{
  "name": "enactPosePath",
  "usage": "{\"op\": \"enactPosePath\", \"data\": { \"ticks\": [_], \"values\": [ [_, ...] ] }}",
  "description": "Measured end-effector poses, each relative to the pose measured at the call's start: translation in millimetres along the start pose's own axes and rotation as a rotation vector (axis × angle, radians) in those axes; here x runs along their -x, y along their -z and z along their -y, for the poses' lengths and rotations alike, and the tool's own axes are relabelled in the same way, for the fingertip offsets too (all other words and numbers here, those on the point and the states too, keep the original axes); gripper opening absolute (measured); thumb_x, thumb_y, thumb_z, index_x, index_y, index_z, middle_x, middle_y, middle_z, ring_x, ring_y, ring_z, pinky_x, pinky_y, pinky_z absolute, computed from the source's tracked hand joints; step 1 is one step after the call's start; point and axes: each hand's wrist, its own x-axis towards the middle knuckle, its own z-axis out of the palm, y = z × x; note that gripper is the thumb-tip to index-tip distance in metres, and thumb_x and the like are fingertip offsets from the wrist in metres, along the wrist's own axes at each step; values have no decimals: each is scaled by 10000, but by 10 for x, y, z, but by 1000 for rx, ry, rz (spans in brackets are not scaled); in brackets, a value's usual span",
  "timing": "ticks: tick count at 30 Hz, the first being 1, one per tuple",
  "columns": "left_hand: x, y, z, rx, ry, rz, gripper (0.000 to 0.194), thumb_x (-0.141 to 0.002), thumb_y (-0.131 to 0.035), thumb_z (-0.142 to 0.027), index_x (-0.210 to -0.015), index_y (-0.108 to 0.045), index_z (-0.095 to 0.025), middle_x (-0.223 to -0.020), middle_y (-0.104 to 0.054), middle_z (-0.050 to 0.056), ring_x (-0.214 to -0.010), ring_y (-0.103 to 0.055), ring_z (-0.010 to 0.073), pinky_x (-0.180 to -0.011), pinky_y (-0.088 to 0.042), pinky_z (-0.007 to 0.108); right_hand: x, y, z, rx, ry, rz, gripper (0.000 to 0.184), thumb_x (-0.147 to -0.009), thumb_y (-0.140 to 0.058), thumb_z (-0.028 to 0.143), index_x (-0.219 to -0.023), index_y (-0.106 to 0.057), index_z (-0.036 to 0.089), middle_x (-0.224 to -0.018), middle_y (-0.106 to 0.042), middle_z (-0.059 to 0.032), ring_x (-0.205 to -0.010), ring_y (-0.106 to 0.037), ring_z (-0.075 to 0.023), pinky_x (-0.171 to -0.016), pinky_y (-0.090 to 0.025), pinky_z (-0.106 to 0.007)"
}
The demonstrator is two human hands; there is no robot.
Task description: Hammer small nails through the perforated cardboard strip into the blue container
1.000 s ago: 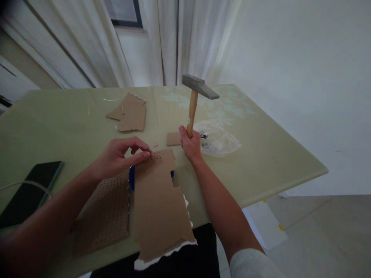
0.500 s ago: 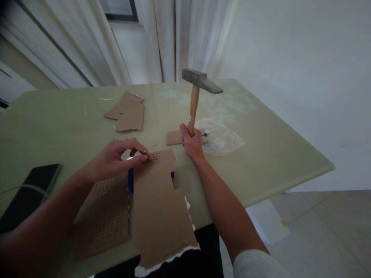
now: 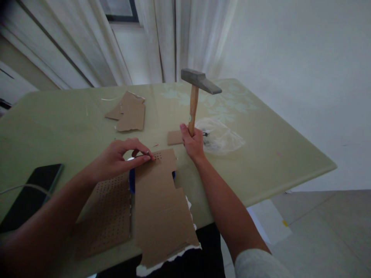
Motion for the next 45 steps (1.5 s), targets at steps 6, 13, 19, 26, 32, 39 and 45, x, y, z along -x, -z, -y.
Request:
{"op": "enactPosePath", "data": {
  "ticks": [6,13,19,26,32,39,45],
  "values": [
    [-1,4,5,-11,18,17,179,-984,-750,-407,-987,-849,-258,-886,-817,35,-742,-665,160,-691,-523,280,-1,-7,6,5,-6,-7,741,-806,-717,886,-679,-378,239,-504,-348,73,-410,-303,-55,-377,-259,-231],
    [7,6,26,0,-3,13,166,-993,-758,-389,-1013,-844,-249,-914,-825,23,-750,-667,141,-695,-508,259,6,-8,12,11,-5,-12,759,-788,-717,904,-683,-367,238,-521,-343,73,-413,-305,-51,-374,-257,-232],
    [-1,25,9,-7,-20,33,171,-1010,-743,-367,-1026,-838,-226,-935,-827,18,-772,-675,126,-700,-501,239,4,2,-6,40,-22,2,754,-810,-690,907,-699,-355,241,-529,-328,77,-432,-302,-55,-393,-272,-229],
    [-11,2,7,2,-37,22,158,-1007,-747,-353,-1015,-838,-225,-905,-822,14,-744,-665,120,-692,-502,237,11,-2,15,37,-20,9,754,-807,-694,907,-702,-353,243,-524,-323,78,-431,-289,-56,-397,-256,-238],
    [-8,-3,1,-15,-42,17,165,-1010,-746,-366,-1015,-835,-227,-907,-821,14,-745,-664,122,-696,-499,241,10,-2,26,67,-15,8,756,-817,-667,918,-705,-341,246,-524,-324,77,-431,-295,-57,-399,-265,-237],
    [-9,5,-15,-29,-56,21,165,-1017,-732,-357,-1006,-829,-224,-902,-817,12,-734,-656,120,-695,-494,244,16,-2,23,58,-30,3,757,-810,-681,916,-692,-356,241,-530,-346,72,-426,-307,-53,-389,-276,-233],
    [-6,-8,18,-64,-87,20,166,-1008,-733,-356,-992,-830,-222,-873,-807,21,-733,-650,129,-689,-483,259,37,30,115,37,32,4,740,-818,-713,882,-673,-383,236,-517,-353,75,-407,-327,-50,-373,-279,-231]
  ]
}}
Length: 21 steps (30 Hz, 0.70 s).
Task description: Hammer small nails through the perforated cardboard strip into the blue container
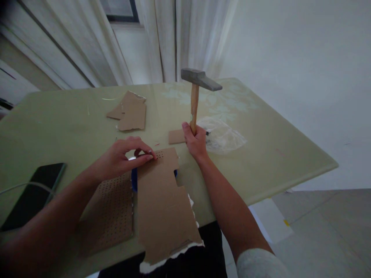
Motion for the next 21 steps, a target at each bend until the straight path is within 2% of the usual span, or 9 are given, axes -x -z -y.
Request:
{"op": "enactPosePath", "data": {
  "ticks": [3,5,9,13,15,18,21],
  "values": [
    [-3,-13,29,34,2,-18,157,-984,-754,-357,-980,-834,-222,-855,-803,18,-722,-644,126,-660,-471,249,32,-4,124,12,24,-4,716,-832,-697,880,-714,-404,238,-518,-355,83,-401,-327,-51,-362,-280,-224],
    [-7,-19,40,63,-1,-24,153,-971,-762,-354,-970,-837,-221,-843,-802,16,-700,-625,121,-645,-462,244,70,-22,229,0,47,12,677,-843,-692,874,-793,-480,233,-525,-362,94,-402,-322,-53,-361,-286,-216],
    [-11,-28,49,87,-1,-19,159,-953,-758,-354,-954,-834,-215,-843,-806,20,-697,-617,125,-624,-446,241,246,-29,521,-42,82,59,649,-887,-642,870,-934,-562,228,-542,-326,112,-393,-279,-50,-354,-269,-198],
    [-16,-43,58,61,-24,-20,192,-950,-742,-386,-969,-840,-221,-866,-813,28,-728,-635,137,-661,-462,252,563,157,958,15,-11,143,639,-905,-630,864,-920,-537,231,-540,-324,113,-374,-262,-48,-339,-268,-190],
    [-20,-47,55,40,-25,3,207,-954,-728,-393,-966,-841,-220,-859,-810,27,-704,-619,134,-671,-463,261,716,316,1215,144,-95,220,630,-918,-635,845,-902,-538,222,-538,-333,105,-378,-265,-48,-335,-263,-192],
    [-24,-42,39,36,-1,23,224,-948,-713,-392,-968,-843,-210,-846,-805,29,-680,-611,132,-645,-447,258,890,520,1589,479,-194,328,630,-941,-615,827,-867,-538,206,-568,-403,71,-424,-350,-61,-357,-293,-200],
    [-23,-30,20,62,7,30,241,-936,-712,-395,-955,-845,-195,-838,-807,34,-673,-620,133,-633,-447,253,1005,580,1878,770,-239,470,647,-980,-532,828,-843,-541,196,-617,-484,36,-455,-414,-74,-400,-322,-223]
  ]
}}
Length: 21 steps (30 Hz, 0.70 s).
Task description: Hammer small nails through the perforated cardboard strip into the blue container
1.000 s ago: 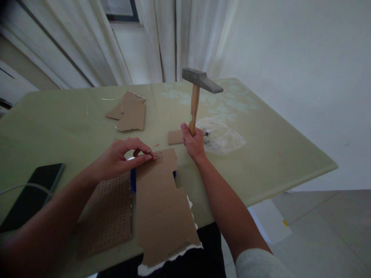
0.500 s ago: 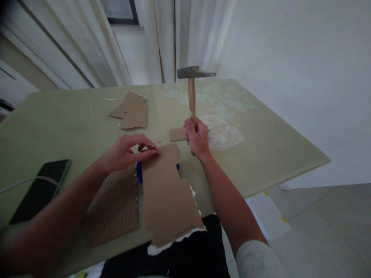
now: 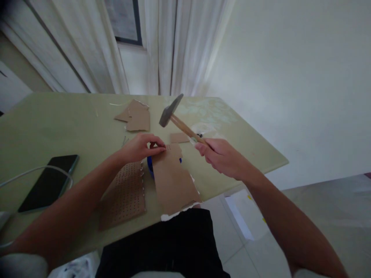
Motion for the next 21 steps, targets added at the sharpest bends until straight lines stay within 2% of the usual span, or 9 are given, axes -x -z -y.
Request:
{"op": "enactPosePath", "data": {
  "ticks": [3,6,10,16,21],
  "values": [
    [-1,-4,0,26,-2,-16,238,-923,-719,-384,-958,-850,-189,-823,-807,35,-660,-618,130,-623,-447,246,116,40,158,232,21,88,645,-1022,-459,788,-799,-545,188,-657,-553,-6,-528,-475,-95,-497,-347,-236],
    [-2,-22,24,35,-7,-29,229,-916,-725,-374,-954,-854,-188,-810,-801,36,-665,-627,131,-632,-453,245,169,37,259,356,73,64,636,-1034,-432,756,-768,-555,192,-669,-567,-32,-600,-501,-125,-572,-346,-260],
    [2,-30,51,40,-13,-23,231,-919,-732,-385,-934,-853,-189,-813,-804,38,-672,-636,136,-642,-457,251,189,11,286,305,34,27,628,-1047,-397,754,-789,-548,202,-657,-540,-24,-590,-475,-132,-586,-335,-278],
    [11,-32,39,43,-2,2,213,-915,-724,-360,-923,-847,-187,-757,-772,23,-645,-619,134,-618,-440,249,201,-39,250,210,-79,146,637,-1011,-453,791,-781,-503,199,-673,-515,-12,-578,-441,-111,-547,-324,-264],
    [9,-67,51,71,-26,-64,179,-897,-735,-339,-896,-837,-192,-812,-799,37,-697,-662,144,-682,-499,259,256,-16,241,99,-97,84,649,-997,-460,829,-811,-486,209,-644,-436,21,-555,-385,-98,-511,-313,-247]
  ]
}}
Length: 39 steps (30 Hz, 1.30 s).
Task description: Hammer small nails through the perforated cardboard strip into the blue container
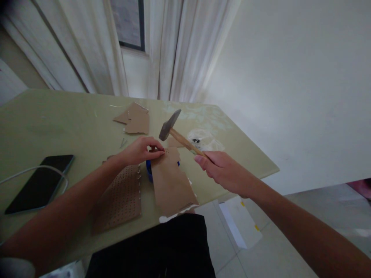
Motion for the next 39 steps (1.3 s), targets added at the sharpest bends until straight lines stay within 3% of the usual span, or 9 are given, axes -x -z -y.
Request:
{"op": "enactPosePath", "data": {
  "ticks": [6,15,33,39],
  "values": [
    [0,17,5,46,-19,21,185,-902,-739,-353,-847,-807,-190,-818,-801,40,-734,-701,160,-707,-529,268,-11,-69,-23,49,-25,69,661,-998,-462,827,-793,-488,199,-684,-484,3,-580,-420,-97,-513,-308,-238],
    [-16,20,0,-22,-69,33,155,-931,-732,-313,-902,-840,-205,-911,-830,54,-817,-729,173,-763,-531,280,-34,-42,-5,43,-10,33,641,-1015,-453,806,-805,-478,201,-678,-463,13,-577,-402,-92,-518,-312,-233],
    [-15,18,-20,42,-61,59,190,-940,-726,-338,-897,-845,-196,-872,-767,51,-756,-687,144,-703,-529,244,-47,-72,-74,9,-41,63,687,-988,-439,868,-829,-471,200,-700,-462,23,-545,-398,-73,-475,-317,-221],
    [-7,15,2,-9,-59,72,174,-932,-731,-318,-855,-830,-196,-860,-757,46,-753,-686,155,-685,-488,257,-32,-64,-20,3,-124,108,666,-988,-460,852,-836,-452,203,-714,-448,26,-541,-385,-71,-463,-297,-224]
  ]
}}
